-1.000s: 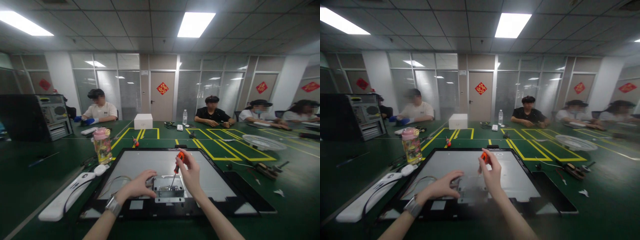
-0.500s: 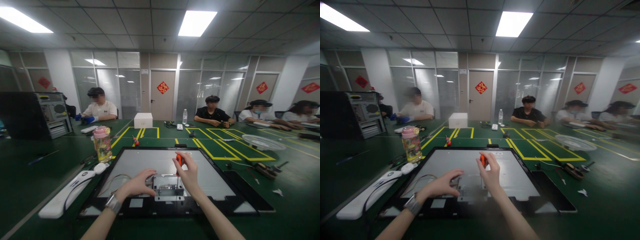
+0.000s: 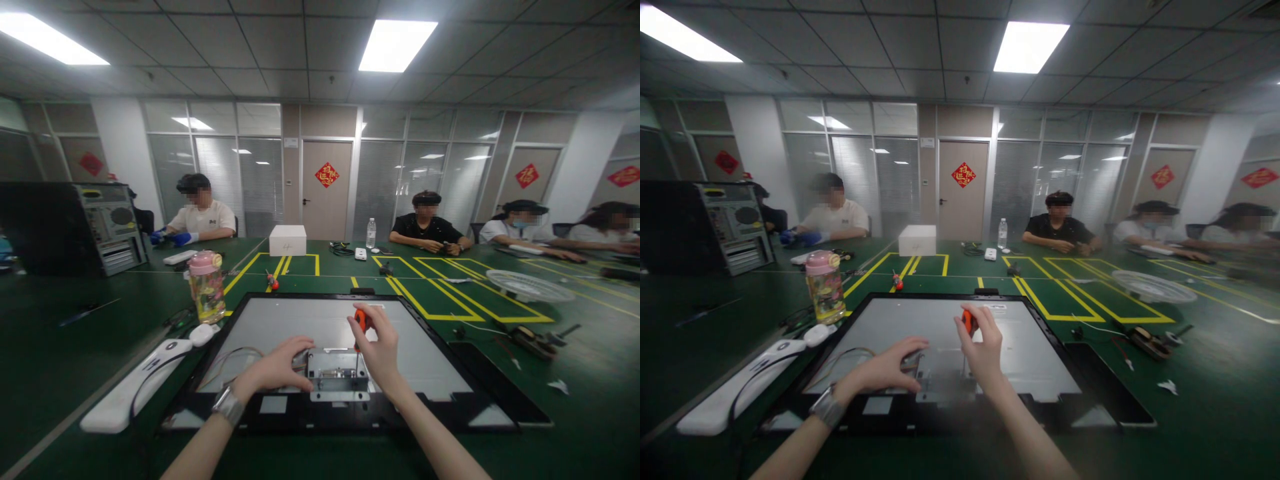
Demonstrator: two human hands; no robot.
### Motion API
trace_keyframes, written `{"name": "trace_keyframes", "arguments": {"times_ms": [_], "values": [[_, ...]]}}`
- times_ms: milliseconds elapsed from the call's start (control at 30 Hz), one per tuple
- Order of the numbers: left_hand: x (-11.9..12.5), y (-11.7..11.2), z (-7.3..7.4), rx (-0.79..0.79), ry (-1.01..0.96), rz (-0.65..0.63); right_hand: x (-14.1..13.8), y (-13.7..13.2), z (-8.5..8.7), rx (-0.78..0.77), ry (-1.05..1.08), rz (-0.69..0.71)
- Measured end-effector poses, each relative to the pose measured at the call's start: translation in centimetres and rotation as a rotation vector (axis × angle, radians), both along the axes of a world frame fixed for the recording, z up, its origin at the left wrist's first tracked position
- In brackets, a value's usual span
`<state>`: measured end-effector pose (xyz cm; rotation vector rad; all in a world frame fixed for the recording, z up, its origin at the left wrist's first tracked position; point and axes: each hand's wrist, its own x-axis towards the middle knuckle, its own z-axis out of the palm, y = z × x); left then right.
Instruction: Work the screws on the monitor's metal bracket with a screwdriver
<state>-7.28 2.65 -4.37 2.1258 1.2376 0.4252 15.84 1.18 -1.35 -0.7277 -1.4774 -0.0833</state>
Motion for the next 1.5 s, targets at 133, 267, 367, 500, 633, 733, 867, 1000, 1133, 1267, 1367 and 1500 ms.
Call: {"name": "trace_keyframes", "arguments": {"times_ms": [133,267,367,500,633,733,867,1000,1133,1267,1367,1500], "values": [[0.0,0.0,-0.1,0.009,0.002,-0.004,-0.1,-0.1,-0.2,0.015,0.003,0.018],[-0.2,0.2,-0.3,0.012,0.006,-0.007,-0.1,-0.3,-0.4,-0.155,0.121,0.202],[-0.3,0.2,-0.4,0.015,0.002,-0.023,0.1,-0.1,-0.3,-0.391,0.278,0.502],[-0.3,0.2,-0.3,0.010,0.001,-0.018,0.6,0.5,0.2,-0.525,0.388,0.640],[-0.3,0.2,-0.3,0.017,0.003,-0.015,0.7,0.6,0.9,-0.597,0.452,0.745],[-0.4,0.3,-0.4,0.022,0.004,-0.019,0.5,0.5,1.2,-0.622,0.490,0.803],[-0.3,0.3,-0.5,0.026,-0.003,-0.021,0.4,0.7,0.8,-0.615,0.493,0.730],[-0.2,0.2,-0.3,0.029,0.004,-0.018,0.4,0.8,0.6,-0.635,0.478,0.729],[-0.2,0.1,-0.3,0.036,0.001,-0.027,0.3,0.7,0.6,-0.612,0.501,0.779],[-0.3,0.2,-0.4,0.037,0.002,-0.025,0.4,0.9,0.4,-0.593,0.500,0.703],[-0.3,0.2,-0.4,0.033,0.004,-0.027,0.5,0.9,0.4,-0.601,0.493,0.686],[-0.3,0.1,-0.2,0.026,-0.005,-0.028,0.5,0.7,0.7,-0.614,0.544,0.755]]}}
